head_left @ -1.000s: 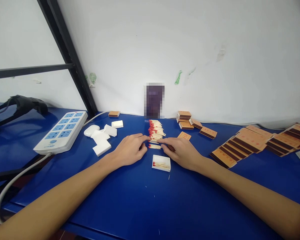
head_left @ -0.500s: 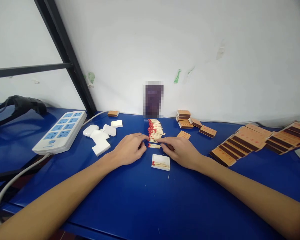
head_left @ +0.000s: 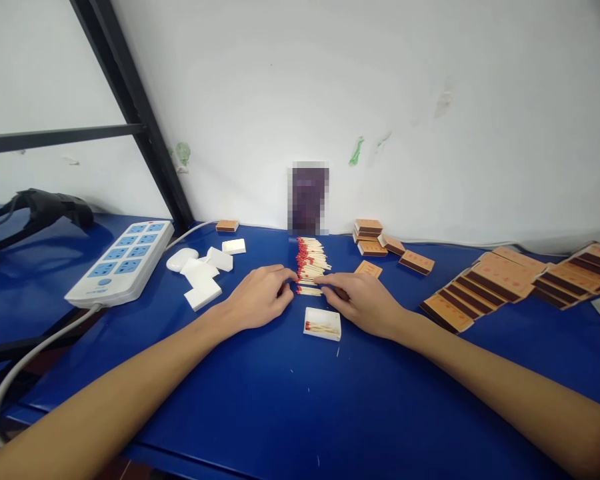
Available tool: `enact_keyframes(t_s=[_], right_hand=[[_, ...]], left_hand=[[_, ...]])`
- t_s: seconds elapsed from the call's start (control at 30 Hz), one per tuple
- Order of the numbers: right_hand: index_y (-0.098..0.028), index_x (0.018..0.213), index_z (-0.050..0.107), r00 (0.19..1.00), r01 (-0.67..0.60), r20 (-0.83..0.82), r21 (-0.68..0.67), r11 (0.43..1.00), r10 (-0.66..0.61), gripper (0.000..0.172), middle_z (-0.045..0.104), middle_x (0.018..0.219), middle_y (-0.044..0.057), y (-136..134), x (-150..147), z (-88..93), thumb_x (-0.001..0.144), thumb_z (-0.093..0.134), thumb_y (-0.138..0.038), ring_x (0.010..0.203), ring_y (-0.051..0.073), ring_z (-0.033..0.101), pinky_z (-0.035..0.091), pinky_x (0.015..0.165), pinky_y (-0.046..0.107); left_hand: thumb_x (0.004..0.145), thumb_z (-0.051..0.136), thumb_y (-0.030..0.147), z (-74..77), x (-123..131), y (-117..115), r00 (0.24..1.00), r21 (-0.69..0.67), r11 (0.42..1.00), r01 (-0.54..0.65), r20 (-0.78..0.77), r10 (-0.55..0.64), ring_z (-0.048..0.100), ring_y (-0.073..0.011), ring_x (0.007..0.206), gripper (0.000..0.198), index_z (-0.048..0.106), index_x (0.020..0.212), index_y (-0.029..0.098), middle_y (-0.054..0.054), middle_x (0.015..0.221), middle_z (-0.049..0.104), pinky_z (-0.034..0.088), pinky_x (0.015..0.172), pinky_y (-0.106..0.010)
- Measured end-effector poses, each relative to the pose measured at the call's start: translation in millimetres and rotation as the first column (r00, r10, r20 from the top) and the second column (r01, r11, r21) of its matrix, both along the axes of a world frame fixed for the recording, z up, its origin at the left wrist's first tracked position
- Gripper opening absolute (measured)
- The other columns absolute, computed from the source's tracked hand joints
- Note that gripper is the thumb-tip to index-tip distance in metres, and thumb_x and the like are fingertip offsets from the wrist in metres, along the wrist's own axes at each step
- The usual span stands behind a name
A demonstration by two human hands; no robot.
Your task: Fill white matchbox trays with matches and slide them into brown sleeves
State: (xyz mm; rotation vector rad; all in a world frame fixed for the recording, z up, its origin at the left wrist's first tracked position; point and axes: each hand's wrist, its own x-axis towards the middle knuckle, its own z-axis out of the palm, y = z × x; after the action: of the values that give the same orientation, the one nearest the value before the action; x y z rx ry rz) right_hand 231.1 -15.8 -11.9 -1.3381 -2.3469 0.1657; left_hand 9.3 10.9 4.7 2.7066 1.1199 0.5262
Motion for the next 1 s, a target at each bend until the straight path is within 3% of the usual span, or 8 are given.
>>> enact_keyframes(t_s=[0.3,0.6,1.0], right_hand=[[-0.021,0.11,0.066,1.0,-0.003,-0.006,-0.004,1.0,0.003,0.031,0.07,0.078,0.003,0.2,0.7,-0.7,0.091,0.043,-0.027,0.067,0.016,0.061,0.04,0.058,0.026],[-0.021,0.109,0.067,1.0,-0.005,-0.009,0.013,1.0,0.005,0.029,0.071,0.081,0.003,0.6,0.6,-0.7,0.091,0.043,-0.025,0.068,0.016,0.062,0.039,0.058,0.025],[-0.021,0.109,0.067,1.0,-0.004,-0.006,0.011,1.0,0.004,0.03,0.071,0.084,0.004,-0.1,0.5,-0.6,0.091,0.044,-0.025,0.067,0.015,0.061,0.038,0.057,0.025]], left_hand=[[0.085,0.043,0.016,0.4,-0.2,-0.1,1.0,-0.017,1.0,0.007,0.021,-0.006,0.058,-0.0159,0.074,0.037,0.059,0.118,0.017,-0.004,0.086,0.063,0.047,0.071,-0.029],[0.088,0.039,0.016,0.9,0.3,-0.7,0.997,0.002,1.0,0.004,-0.077,-0.003,0.057,-0.0167,0.074,0.042,0.057,0.126,0.021,-0.005,0.088,0.06,0.045,0.069,-0.029],[0.09,0.038,0.021,-0.9,1.2,-1.0,0.988,0.017,1.0,-0.018,-0.153,0.021,0.06,-0.022,0.091,0.042,0.051,0.13,0.019,-0.008,0.102,0.062,0.047,0.079,-0.035]])
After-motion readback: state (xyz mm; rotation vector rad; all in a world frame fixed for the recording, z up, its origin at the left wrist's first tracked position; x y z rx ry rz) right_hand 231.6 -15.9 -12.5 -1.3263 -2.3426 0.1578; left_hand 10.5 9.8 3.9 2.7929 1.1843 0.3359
